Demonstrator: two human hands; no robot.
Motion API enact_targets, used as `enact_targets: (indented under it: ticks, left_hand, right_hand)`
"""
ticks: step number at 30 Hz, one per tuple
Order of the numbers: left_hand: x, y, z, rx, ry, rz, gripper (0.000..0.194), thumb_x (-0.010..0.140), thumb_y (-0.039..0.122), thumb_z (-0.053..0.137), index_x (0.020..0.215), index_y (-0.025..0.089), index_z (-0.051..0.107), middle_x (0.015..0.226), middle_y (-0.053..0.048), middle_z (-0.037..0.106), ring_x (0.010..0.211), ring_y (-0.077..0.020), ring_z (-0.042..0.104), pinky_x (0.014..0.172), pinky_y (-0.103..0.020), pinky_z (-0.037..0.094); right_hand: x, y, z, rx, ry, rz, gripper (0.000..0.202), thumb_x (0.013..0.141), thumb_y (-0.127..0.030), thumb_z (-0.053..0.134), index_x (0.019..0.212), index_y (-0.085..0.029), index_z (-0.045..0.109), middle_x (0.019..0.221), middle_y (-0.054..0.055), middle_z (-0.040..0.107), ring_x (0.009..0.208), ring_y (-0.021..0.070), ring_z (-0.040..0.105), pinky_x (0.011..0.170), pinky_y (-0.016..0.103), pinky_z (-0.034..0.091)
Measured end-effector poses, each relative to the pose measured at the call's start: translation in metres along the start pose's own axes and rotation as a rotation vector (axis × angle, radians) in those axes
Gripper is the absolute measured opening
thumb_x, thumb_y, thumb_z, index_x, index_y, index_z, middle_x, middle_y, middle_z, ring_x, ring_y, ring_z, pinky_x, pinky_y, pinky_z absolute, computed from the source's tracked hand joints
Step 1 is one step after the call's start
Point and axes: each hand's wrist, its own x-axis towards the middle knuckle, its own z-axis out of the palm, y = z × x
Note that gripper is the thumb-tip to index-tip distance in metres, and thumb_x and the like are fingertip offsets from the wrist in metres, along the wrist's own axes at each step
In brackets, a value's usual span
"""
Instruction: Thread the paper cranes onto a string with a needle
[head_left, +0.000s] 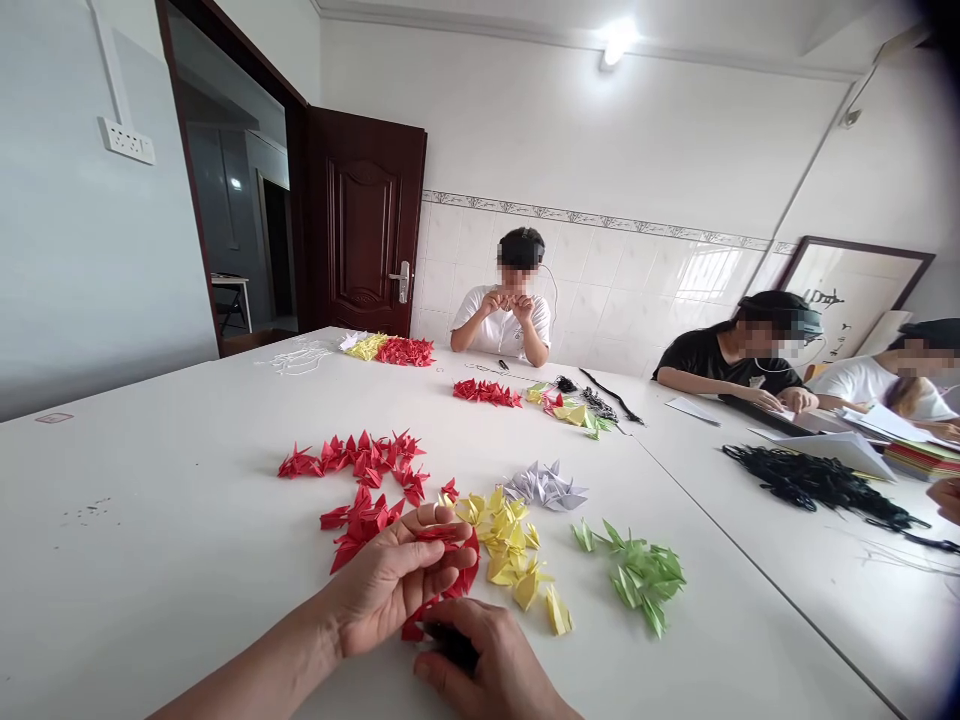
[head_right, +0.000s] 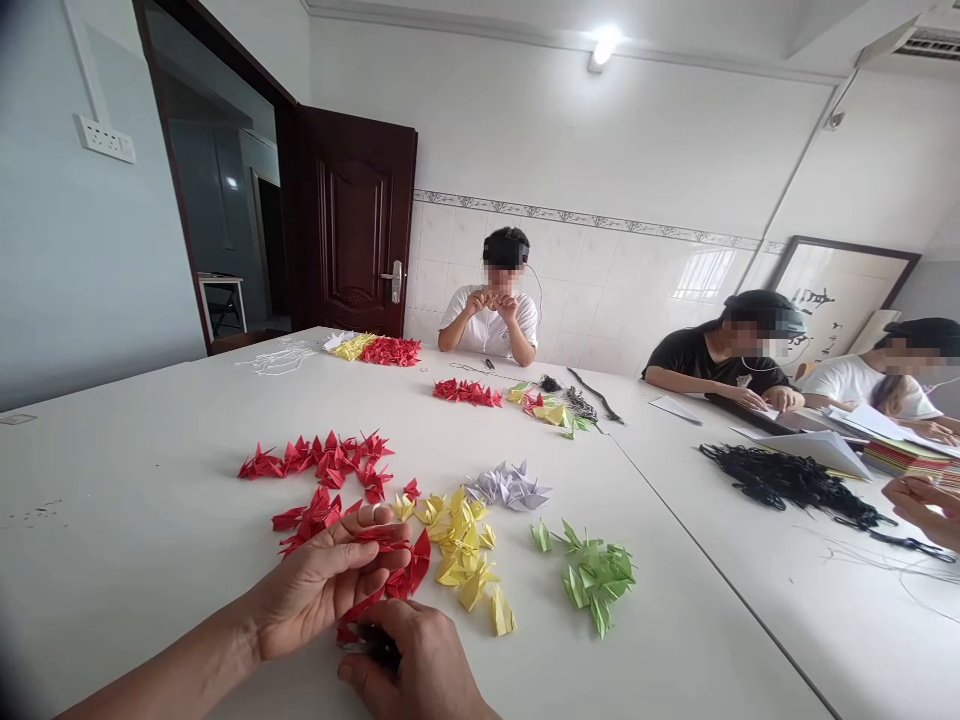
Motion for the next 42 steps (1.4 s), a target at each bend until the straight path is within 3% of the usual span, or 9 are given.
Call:
enact_targets:
  ticks: [9,15,20,27,36,42]
  left_hand:
    - [0.0020,-0.0005,-0.0016,0.066,0.005,0.029,0.016,0.080,0.018,0.062,0.096,0.017,0.059,0.095,-0.008,0.066,0.075,-0.0150,0.064,0.057,-0.022,0.045]
    - [0.0007,-0.0015,-0.0021,0.085,0.053,0.012,0.022,0.080,0.029,0.061,0.098,0.017,0.056,0.092,-0.010,0.066,0.070,-0.0137,0.061,0.053,-0.022,0.041]
    - [0.0007,-0.0002,-0.0014,0.074,0.022,0.013,0.021,0.079,0.015,0.057,0.100,0.016,0.057,0.094,-0.010,0.065,0.072,-0.0151,0.061,0.056,-0.023,0.041]
    - [0.0028,-0.0010,-0.0055,0.039,0.033,0.027,0.039,0.064,-0.003,0.049,0.097,0.016,0.058,0.095,-0.007,0.063,0.069,-0.0130,0.059,0.054,-0.023,0.038]
    - [0.0022,0.0014,-0.0003,0.082,0.007,0.059,0.019,0.073,0.010,0.064,0.091,0.016,0.061,0.090,-0.005,0.063,0.061,-0.0067,0.056,0.051,-0.018,0.039]
    - [0.0005,0.0016,0.0012,0.106,0.024,0.057,0.021,0.074,0.011,0.064,0.094,0.017,0.059,0.092,-0.005,0.062,0.056,-0.0056,0.053,0.051,-0.019,0.041]
  right_hand:
    - [-0.0010,0.0005,0.0017,-0.038,0.009,0.007,0.022,0.070,-0.015,0.062,0.091,-0.019,0.067,0.081,0.000,0.069,0.068,0.0140,0.059,0.063,0.020,0.044]
    - [-0.0015,-0.0025,-0.0003,-0.036,-0.001,0.000,0.022,0.070,-0.015,0.062,0.091,-0.021,0.067,0.082,-0.001,0.068,0.069,0.0133,0.058,0.064,0.020,0.043]
    - [-0.0013,-0.0037,-0.0004,-0.032,-0.013,0.010,0.025,0.071,-0.014,0.060,0.093,-0.021,0.067,0.085,0.000,0.068,0.071,0.0142,0.058,0.066,0.020,0.043]
    - [0.0030,-0.0025,-0.0008,-0.057,-0.052,0.057,0.026,0.068,-0.015,0.062,0.092,-0.020,0.069,0.081,0.000,0.067,0.067,0.0131,0.057,0.060,0.018,0.041]
    - [-0.0020,-0.0050,-0.0019,-0.049,0.003,0.000,0.027,0.070,-0.013,0.060,0.095,-0.020,0.069,0.085,0.000,0.070,0.072,0.0141,0.061,0.067,0.020,0.044]
    - [-0.0022,-0.0078,-0.0034,-0.064,0.006,-0.002,0.027,0.069,-0.011,0.060,0.093,-0.020,0.069,0.084,0.000,0.070,0.071,0.0142,0.060,0.065,0.020,0.044]
